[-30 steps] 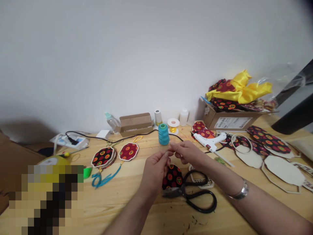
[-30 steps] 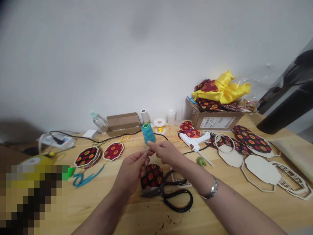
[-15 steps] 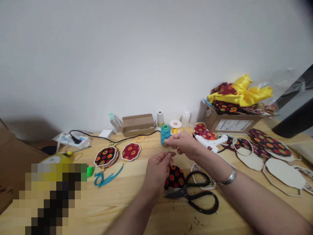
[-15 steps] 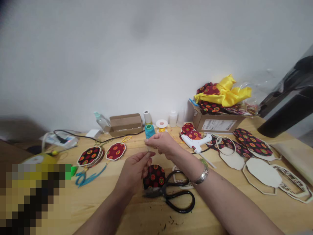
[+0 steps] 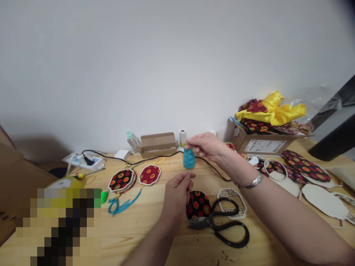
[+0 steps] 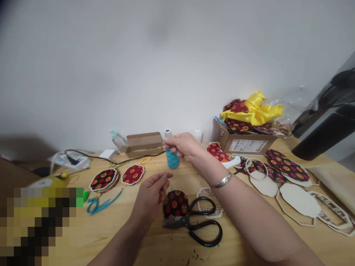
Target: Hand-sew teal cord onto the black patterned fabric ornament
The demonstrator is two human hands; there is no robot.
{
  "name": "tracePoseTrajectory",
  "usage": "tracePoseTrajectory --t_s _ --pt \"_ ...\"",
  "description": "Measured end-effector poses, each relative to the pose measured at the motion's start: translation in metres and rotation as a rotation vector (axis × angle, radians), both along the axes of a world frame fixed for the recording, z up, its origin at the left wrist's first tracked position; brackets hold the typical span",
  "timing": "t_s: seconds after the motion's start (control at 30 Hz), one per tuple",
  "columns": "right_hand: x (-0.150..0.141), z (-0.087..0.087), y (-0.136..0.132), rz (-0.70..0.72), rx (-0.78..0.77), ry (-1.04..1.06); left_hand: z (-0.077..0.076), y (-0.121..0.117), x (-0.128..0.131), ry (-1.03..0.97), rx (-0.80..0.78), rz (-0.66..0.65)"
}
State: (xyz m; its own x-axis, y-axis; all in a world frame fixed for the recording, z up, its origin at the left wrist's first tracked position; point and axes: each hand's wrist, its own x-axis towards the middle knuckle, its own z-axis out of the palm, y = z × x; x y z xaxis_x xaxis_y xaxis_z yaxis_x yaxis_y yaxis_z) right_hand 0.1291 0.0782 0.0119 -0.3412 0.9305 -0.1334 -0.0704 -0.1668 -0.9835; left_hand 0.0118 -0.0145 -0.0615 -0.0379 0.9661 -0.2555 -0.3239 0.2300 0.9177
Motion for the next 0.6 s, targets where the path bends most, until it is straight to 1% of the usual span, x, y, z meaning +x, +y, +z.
tracePoseTrajectory --t_s 0.2,0.3,0.4,0.6 --pt "0.006 0.022 0.013 -0.016 0.045 0.078 0.0 0.001 -0.001 0.015 0.003 -0.009" --pt "0.011 0.034 0.016 -0.055 0.079 0.048 0.0 0.001 -0.001 0.015 0.01 -0.016" --pt "0.015 0.046 0.018 -0.102 0.137 0.016 0.0 0.001 -0.001 0.012 -0.004 -0.012" --pt "0.023 0.069 0.014 -0.196 0.279 0.024 0.001 -0.001 -0.001 -0.018 -0.004 -0.015"
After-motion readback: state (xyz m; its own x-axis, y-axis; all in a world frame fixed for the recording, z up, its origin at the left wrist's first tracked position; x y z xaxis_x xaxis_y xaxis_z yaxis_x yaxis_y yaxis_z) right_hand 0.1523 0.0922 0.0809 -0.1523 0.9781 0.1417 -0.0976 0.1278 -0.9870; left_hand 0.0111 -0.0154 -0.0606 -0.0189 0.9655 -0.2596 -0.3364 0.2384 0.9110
